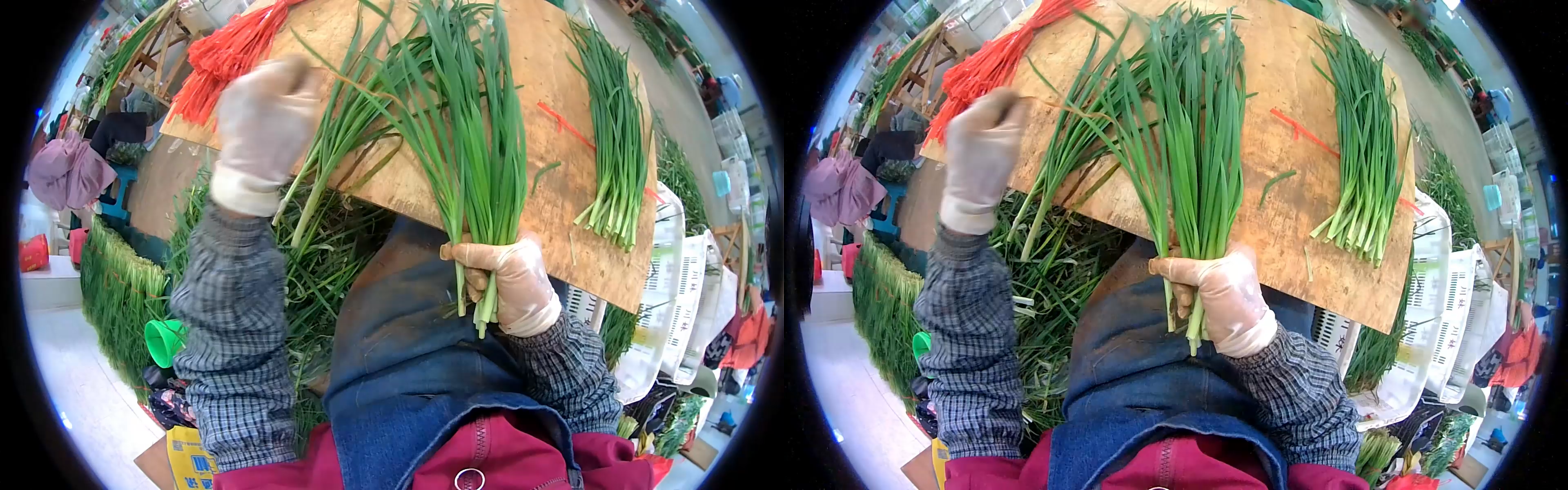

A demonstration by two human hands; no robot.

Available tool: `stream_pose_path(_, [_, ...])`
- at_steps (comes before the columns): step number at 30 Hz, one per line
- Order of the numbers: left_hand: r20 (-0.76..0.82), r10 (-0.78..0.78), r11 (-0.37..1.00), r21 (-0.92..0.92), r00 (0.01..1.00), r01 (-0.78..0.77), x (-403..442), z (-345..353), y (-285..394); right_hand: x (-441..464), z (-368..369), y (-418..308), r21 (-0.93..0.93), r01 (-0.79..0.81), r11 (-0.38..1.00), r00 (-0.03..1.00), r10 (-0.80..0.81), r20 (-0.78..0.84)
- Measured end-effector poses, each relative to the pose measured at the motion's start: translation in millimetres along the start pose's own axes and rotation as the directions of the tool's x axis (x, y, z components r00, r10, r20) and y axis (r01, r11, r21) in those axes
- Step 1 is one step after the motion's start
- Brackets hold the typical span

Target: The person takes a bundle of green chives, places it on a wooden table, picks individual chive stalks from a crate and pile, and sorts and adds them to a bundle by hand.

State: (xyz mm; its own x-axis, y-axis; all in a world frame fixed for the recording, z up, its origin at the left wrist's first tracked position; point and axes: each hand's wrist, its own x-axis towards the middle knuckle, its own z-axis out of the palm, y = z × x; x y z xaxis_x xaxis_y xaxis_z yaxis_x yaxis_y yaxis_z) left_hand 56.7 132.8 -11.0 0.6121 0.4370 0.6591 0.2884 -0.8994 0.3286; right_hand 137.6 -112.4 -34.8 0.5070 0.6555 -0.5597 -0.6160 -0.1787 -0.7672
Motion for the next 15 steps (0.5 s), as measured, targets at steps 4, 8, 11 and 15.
stream_pose_path(4, [-0.19, -0.299, 0.951, 0.02, 0.935, 0.308, -29.7, -81.7, -29.3, 2.2, -9.7, -1.5, 0.106, -0.073, 0.992, 0.994, 0.064, 0.091])
stream_pose_path(8, [-0.129, -0.409, 0.412, 0.858, 0.904, 0.308, -111.2, -186.7, -85.1, 5.6, -15.1, 1.6, 0.238, -0.162, 0.958, 0.967, 0.107, 0.23])
stream_pose_path(11, [-0.121, -0.382, 0.488, 0.816, 0.916, 0.311, -157.0, -166.1, -49.7, 9.8, -11.0, 10.1, 0.331, -0.235, 0.914, 0.929, 0.11, 0.354])
stream_pose_path(15, [0.482, -0.539, 0.643, -0.295, 0.691, 0.707, -137.2, -86.2, 71.0, 8.5, 9.2, 13.6, 0.403, -0.264, 0.876, 0.934, 0.128, 0.335])
